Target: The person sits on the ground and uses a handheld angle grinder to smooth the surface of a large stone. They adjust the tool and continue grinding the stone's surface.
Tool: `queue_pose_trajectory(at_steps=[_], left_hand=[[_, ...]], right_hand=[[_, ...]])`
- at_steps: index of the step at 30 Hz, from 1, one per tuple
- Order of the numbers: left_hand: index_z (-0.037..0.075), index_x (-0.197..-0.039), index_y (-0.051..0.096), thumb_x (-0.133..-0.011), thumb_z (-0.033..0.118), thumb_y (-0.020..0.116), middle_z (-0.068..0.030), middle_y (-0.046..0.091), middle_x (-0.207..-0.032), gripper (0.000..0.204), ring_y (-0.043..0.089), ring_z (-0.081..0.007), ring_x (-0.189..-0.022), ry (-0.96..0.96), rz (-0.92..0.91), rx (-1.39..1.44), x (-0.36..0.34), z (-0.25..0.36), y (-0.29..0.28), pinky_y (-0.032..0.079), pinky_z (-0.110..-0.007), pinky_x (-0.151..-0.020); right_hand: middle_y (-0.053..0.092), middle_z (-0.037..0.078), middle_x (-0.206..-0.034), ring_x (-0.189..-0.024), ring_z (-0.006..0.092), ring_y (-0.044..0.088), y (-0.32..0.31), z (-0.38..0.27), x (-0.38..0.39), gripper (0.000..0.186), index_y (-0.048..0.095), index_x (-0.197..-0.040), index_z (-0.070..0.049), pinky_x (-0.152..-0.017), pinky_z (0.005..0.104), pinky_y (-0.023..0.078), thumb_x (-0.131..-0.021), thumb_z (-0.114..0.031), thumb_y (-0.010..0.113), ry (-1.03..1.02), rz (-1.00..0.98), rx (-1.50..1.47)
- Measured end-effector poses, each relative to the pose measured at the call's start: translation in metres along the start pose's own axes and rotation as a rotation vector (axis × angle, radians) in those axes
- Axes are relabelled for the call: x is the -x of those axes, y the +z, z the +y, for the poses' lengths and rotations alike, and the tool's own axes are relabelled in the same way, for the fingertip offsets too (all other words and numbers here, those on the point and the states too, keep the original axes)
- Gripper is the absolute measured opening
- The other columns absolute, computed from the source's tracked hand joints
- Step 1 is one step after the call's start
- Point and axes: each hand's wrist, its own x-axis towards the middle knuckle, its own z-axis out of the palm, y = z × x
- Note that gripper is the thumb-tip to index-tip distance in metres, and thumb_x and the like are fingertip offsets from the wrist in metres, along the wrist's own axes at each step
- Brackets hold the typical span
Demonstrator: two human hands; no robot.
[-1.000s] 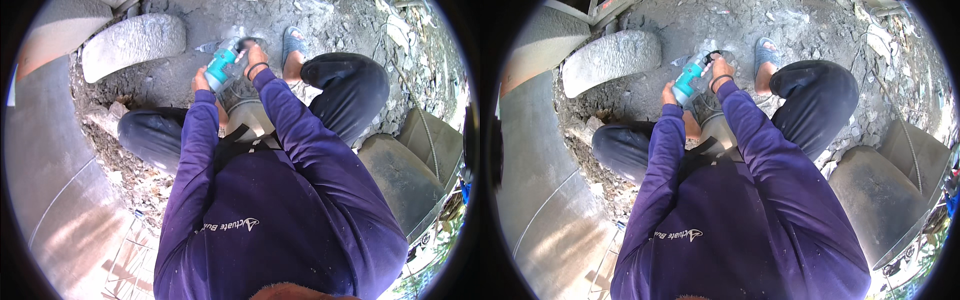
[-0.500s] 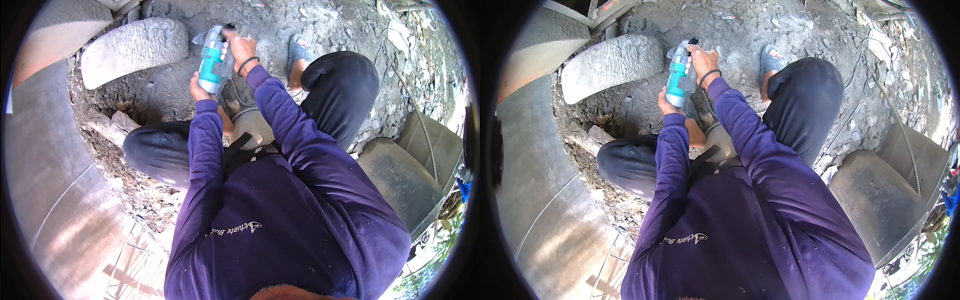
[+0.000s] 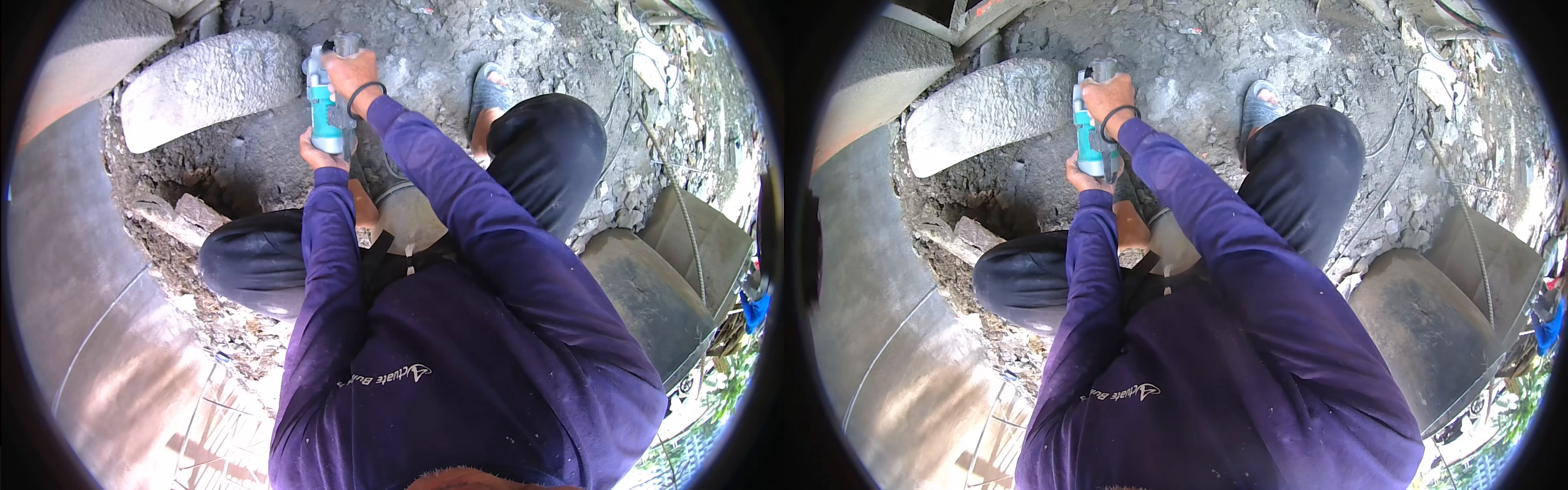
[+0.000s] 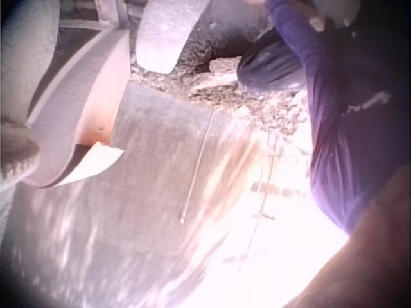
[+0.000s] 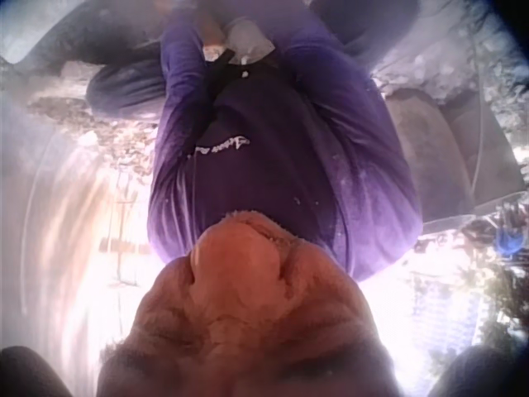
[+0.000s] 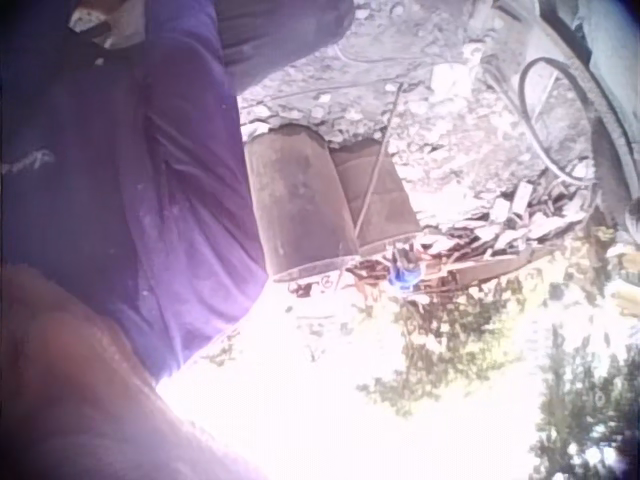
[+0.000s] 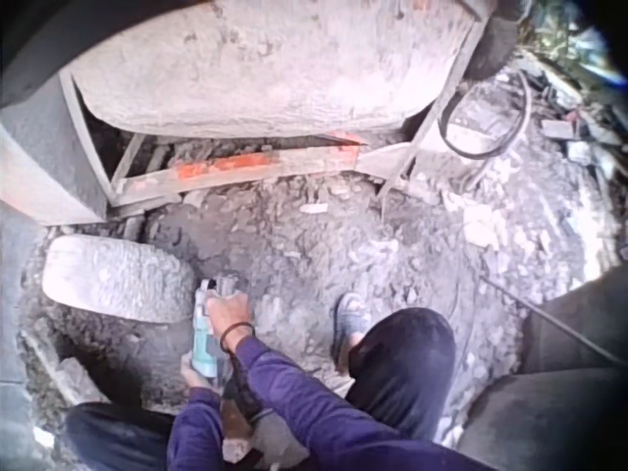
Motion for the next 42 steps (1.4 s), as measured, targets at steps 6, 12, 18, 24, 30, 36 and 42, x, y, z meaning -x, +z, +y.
queue_pose_trajectory(at_steps=[6, 12, 18, 24, 30, 36, 42], left_hand=[[0.004, -0.122, 0.062, -0.095, 0.054, 0.058, -0.0138, 0.071, -0.110, 0.056, 0.072, -0.0346, -0.092, 0.118, 0.195, -0.160, -0.004, -0.003, 0.061, 0.057, -0.047, -0.081], [0.006, -0.135, 0.050, -0.089, 0.058, 0.072, -0.0144, 0.060, -0.127, 0.073, 0.062, -0.0299, -0.113, 0.528, 0.353, -0.739, 0.002, -0.035, 0.062, 0.053, -0.048, -0.090], [0.005, -0.142, 0.038, -0.085, 0.039, 0.083, -0.0170, 0.050, -0.135, 0.080, 0.059, -0.0355, -0.119, 0.332, 0.077, -0.408, 0.004, -0.017, 0.061, 0.057, -0.058, -0.092], [0.002, -0.139, 0.043, -0.084, 0.031, 0.084, -0.0177, 0.053, -0.132, 0.074, 0.060, -0.0368, -0.119, 0.209, -0.030, -0.213, 0.016, -0.013, 0.090, 0.056, -0.065, -0.097], [0.000, -0.134, 0.049, -0.084, 0.031, 0.083, -0.0176, 0.058, -0.129, 0.068, 0.062, -0.0354, -0.116, 0.191, -0.085, -0.210, 0.010, -0.024, 0.102, 0.056, -0.064, -0.095], [0.001, -0.129, 0.052, -0.084, 0.032, 0.085, -0.0165, 0.062, -0.123, 0.064, 0.067, -0.0324, -0.109, 0.190, -0.105, -0.239, 0.005, -0.019, 0.100, 0.058, -0.061, -0.091], [-0.001, -0.131, 0.050, -0.084, 0.032, 0.085, -0.0177, 0.062, -0.124, 0.067, 0.066, -0.0333, -0.112, 0.155, -0.145, -0.271, 0.000, -0.019, 0.102, 0.057, -0.063, -0.092]], right_hand=[[0.068, 0.016, -0.068, -0.054, 0.0238, 0.067, -0.004, -0.029, -0.048, 0.026, 0.069, -0.075, 0.006, -0.048, 0.0389, 0.054, -0.085, -0.018, 0.074, 0.067, 0.013, -0.002], [0.069, 0.017, -0.070, -0.055, 0.0242, 0.067, -0.003, -0.017, -0.080, 0.023, 0.069, -0.079, 0.007, -0.049, 0.0385, 0.055, -0.086, -0.015, 0.072, -0.002, 0.072, -0.012], [0.072, 0.020, -0.076, -0.064, 0.0275, 0.072, -0.008, -0.035, -0.070, 0.027, 0.069, -0.083, 0.010, -0.057, 0.0410, 0.057, -0.085, -0.017, 0.072, 0.016, -0.065, 0.010], [0.071, 0.019, -0.074, -0.062, 0.0275, 0.072, -0.009, -0.037, -0.087, 0.027, 0.070, -0.081, 0.008, -0.057, 0.0408, 0.059, -0.087, -0.018, 0.073, -0.041, -0.121, 0.066], [0.075, 0.019, -0.089, -0.088, 0.0384, 0.074, -0.022, -0.020, -0.141, 0.015, 0.076, -0.098, -0.015, -0.080, 0.0503, 0.057, -0.085, -0.017, 0.069, -0.940, -0.121, 1.242], [0.074, 0.021, -0.087, -0.088, 0.0391, 0.074, -0.012, -0.013, -0.154, 0.014, 0.075, -0.092, -0.012, -0.078, 0.0508, 0.057, -0.090, -0.016, 0.062, -0.910, -0.118, 1.210], [0.074, 0.021, -0.085, -0.084, 0.0387, 0.074, -0.019, -0.015, -0.158, 0.016, 0.075, -0.089, -0.011, -0.076, 0.0508, 0.057, -0.091, -0.017, 0.060, -0.904, -0.123, 1.225]])
